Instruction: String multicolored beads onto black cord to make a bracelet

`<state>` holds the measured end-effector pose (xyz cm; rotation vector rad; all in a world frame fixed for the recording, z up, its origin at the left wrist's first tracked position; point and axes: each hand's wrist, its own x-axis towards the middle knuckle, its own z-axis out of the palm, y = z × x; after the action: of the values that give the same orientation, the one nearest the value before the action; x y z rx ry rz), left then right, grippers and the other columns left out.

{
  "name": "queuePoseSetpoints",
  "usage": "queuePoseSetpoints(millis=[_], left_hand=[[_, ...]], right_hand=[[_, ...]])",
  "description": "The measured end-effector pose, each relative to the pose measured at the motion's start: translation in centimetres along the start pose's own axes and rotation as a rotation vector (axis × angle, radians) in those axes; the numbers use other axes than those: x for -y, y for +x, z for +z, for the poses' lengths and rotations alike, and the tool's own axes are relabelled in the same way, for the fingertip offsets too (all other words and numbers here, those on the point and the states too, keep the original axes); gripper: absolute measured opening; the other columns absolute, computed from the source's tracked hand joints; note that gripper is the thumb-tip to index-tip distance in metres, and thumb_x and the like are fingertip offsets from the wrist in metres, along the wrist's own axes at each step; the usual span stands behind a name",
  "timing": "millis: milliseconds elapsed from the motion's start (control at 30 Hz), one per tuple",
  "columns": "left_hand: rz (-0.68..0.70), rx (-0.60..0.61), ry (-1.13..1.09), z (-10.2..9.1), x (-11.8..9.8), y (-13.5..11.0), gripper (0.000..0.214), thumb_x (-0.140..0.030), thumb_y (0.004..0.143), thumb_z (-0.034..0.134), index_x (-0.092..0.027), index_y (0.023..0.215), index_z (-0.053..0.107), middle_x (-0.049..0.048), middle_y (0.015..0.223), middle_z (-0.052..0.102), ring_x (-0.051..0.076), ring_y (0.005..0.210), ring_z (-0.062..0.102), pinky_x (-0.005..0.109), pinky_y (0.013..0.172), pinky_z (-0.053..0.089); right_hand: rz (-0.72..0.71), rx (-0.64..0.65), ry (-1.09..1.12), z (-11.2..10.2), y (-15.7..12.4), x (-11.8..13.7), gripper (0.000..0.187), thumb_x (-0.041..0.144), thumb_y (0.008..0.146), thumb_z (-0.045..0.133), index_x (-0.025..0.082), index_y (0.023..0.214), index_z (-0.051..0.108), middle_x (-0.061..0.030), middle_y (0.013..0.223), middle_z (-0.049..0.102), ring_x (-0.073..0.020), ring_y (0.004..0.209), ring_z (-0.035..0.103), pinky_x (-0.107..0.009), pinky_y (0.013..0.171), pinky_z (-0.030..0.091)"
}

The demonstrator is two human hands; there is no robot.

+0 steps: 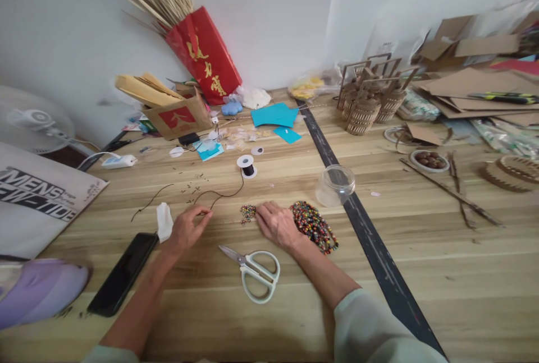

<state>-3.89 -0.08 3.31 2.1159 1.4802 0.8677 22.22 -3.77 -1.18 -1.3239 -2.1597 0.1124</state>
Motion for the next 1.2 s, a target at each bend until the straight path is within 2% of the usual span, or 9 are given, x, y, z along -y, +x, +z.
queuePoseSetpoints(millis=[133,233,333,400,633,767,967,1100,1200], left_hand=[[0.165,0.103,0.036,2.4,-0.6,0.7,0.024,-0.029,0.086,0.053,-0.017,0.104,0.064,0.0131,0.115,0.064,0.027,0.113,0.054,0.046,0.102,0.039],[0.250,0.255,-0.016,4.3,-0.8,1.0,0.039,-0.025,0.090,0.045,-0.017,0.128,0.052,0.0133,0.139,0.050,0.025,0.132,0.041,0.048,0.112,0.031],[0.248,0.361,-0.048,5.6,-0.6,1.0,0.047,-0.021,0.092,0.038,-0.017,0.140,0.039,0.0132,0.147,0.040,0.023,0.137,0.035,0.047,0.114,0.029],[0.249,0.387,-0.039,6.1,-0.4,1.0,0.051,-0.023,0.093,0.038,-0.016,0.143,0.034,0.0143,0.148,0.037,0.024,0.138,0.032,0.047,0.115,0.028],[0.384,0.436,0.048,5.9,-0.7,0.5,0.059,-0.036,0.094,0.040,-0.014,0.147,0.024,0.0183,0.151,0.029,0.026,0.141,0.024,0.048,0.115,0.027],[0.391,0.456,0.066,5.5,-1.1,0.0,0.061,-0.032,0.095,0.040,-0.013,0.148,0.018,0.0186,0.153,0.025,0.026,0.143,0.019,0.048,0.116,0.027],[0.367,0.498,0.105,4.7,-1.3,-1.5,0.060,-0.026,0.095,0.039,-0.012,0.149,0.016,0.0179,0.153,0.023,0.025,0.144,0.015,0.045,0.117,0.027],[0.360,0.464,0.078,4.6,-1.5,-2.3,0.060,-0.022,0.095,0.037,-0.014,0.149,0.013,0.0160,0.154,0.023,0.025,0.144,0.016,0.047,0.116,0.028],[0.342,0.437,0.038,4.5,-1.5,-2.5,0.055,-0.020,0.096,0.035,-0.016,0.149,0.018,0.0138,0.153,0.028,0.024,0.142,0.022,0.046,0.116,0.031]], right_hand=[[0.002,-0.088,0.136,0.2,0.2,0.4,0.026,0.020,0.095,0.038,0.016,0.114,0.055,-0.0124,0.107,0.062,-0.0226,0.101,0.057,-0.035,0.086,0.050],[0.020,-0.083,0.226,0.7,0.3,0.9,0.040,0.025,0.097,0.034,0.017,0.136,0.038,-0.0142,0.129,0.052,-0.0231,0.121,0.049,-0.041,0.102,0.044],[0.080,-0.026,0.210,1.6,0.4,0.9,0.052,0.035,0.099,0.031,0.016,0.146,0.021,-0.0168,0.141,0.041,-0.0259,0.132,0.039,-0.047,0.106,0.040],[0.094,0.021,0.184,2.3,0.5,0.8,0.057,0.041,0.099,0.030,0.016,0.148,0.016,-0.0188,0.141,0.042,-0.0277,0.132,0.040,-0.050,0.106,0.039],[-0.049,0.152,0.118,3.3,1.0,1.1,0.071,0.049,0.096,0.035,0.011,0.150,0.009,-0.0209,0.149,0.030,-0.0296,0.139,0.028,-0.051,0.111,0.033],[-0.074,0.188,0.118,2.8,0.8,1.5,0.073,0.050,0.096,0.035,0.013,0.151,0.003,-0.0196,0.151,0.025,-0.0288,0.140,0.024,-0.052,0.112,0.031],[-0.114,0.278,0.158,2.1,0.1,2.0,0.076,0.056,0.094,0.031,0.011,0.150,0.005,-0.0187,0.153,0.019,-0.0301,0.142,0.019,-0.051,0.112,0.032],[-0.111,0.294,0.176,1.8,-0.4,2.5,0.077,0.057,0.095,0.028,0.010,0.150,0.003,-0.0184,0.154,0.018,-0.0297,0.143,0.016,-0.052,0.112,0.030],[-0.088,0.332,0.197,1.5,-0.5,2.9,0.076,0.057,0.095,0.024,0.010,0.150,0.001,-0.0182,0.154,0.014,-0.0287,0.143,0.013,-0.051,0.113,0.028]])
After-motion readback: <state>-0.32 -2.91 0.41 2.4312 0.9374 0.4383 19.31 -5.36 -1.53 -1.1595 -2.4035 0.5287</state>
